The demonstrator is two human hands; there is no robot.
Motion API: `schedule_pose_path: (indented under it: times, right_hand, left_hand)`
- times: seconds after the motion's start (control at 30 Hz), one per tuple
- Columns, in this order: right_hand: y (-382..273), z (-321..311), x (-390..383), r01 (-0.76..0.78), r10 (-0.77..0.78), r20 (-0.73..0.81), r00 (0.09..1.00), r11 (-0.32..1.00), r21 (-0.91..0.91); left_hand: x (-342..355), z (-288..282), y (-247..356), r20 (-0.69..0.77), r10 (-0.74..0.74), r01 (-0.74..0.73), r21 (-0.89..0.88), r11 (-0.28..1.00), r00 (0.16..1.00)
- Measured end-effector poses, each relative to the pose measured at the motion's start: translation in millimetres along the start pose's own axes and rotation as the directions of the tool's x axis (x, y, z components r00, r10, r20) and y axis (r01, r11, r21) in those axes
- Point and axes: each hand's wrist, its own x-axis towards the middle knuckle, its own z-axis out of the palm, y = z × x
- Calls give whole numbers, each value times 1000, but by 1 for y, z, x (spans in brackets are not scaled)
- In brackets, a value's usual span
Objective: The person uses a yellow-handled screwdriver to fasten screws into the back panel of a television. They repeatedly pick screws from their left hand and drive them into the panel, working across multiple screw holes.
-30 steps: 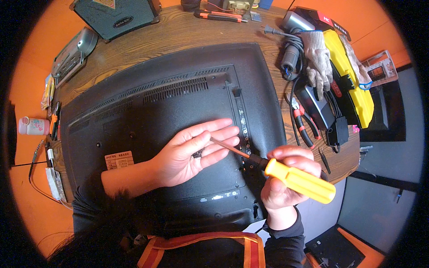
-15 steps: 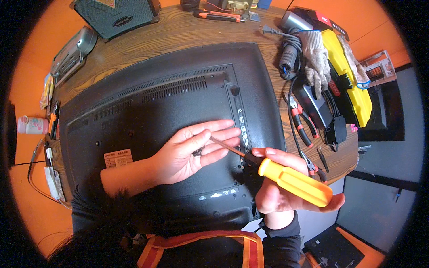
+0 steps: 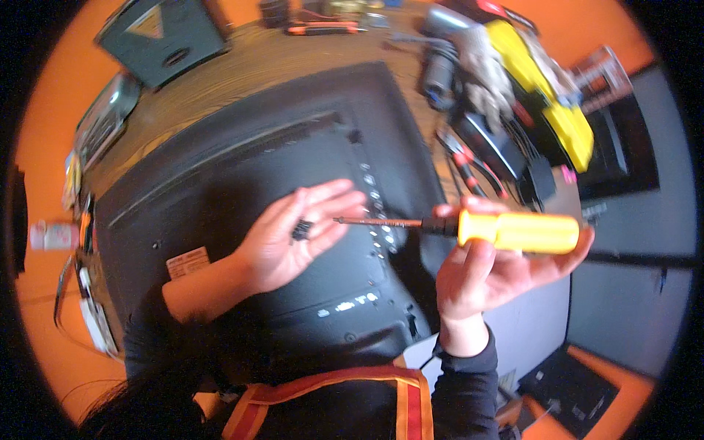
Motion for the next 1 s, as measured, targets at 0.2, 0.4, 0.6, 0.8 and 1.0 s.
schedule_pose_path:
  times: [0.2,0.4,0.6,0.8,1.0]
  right_hand:
    - [-34,-82,6,-99,93,-195,976,995,-21]
    - [-68,-142,-27,-176,99,-299,949,954,-241]
    - [-73,-158,-51,-221,90,-301,949,872,-436]
    - [-57,-146,-54,-128,84,-115,990,886,-446]
    - [-47,-144,-52,-45,67,21,997,835,-549]
  left_hand:
    - [1,0,-3,-131,-44,58,104,993,990]
    - [0,-6,-6,-63,47,-45,26,999,997]
    - [2,-8,-5,59,39,-22,-266,964,998]
    - [1,-9,-5,-4,28,-28,-266,964,1000]
    - [1,-10,-5,37,23,-14,-243,970,999]
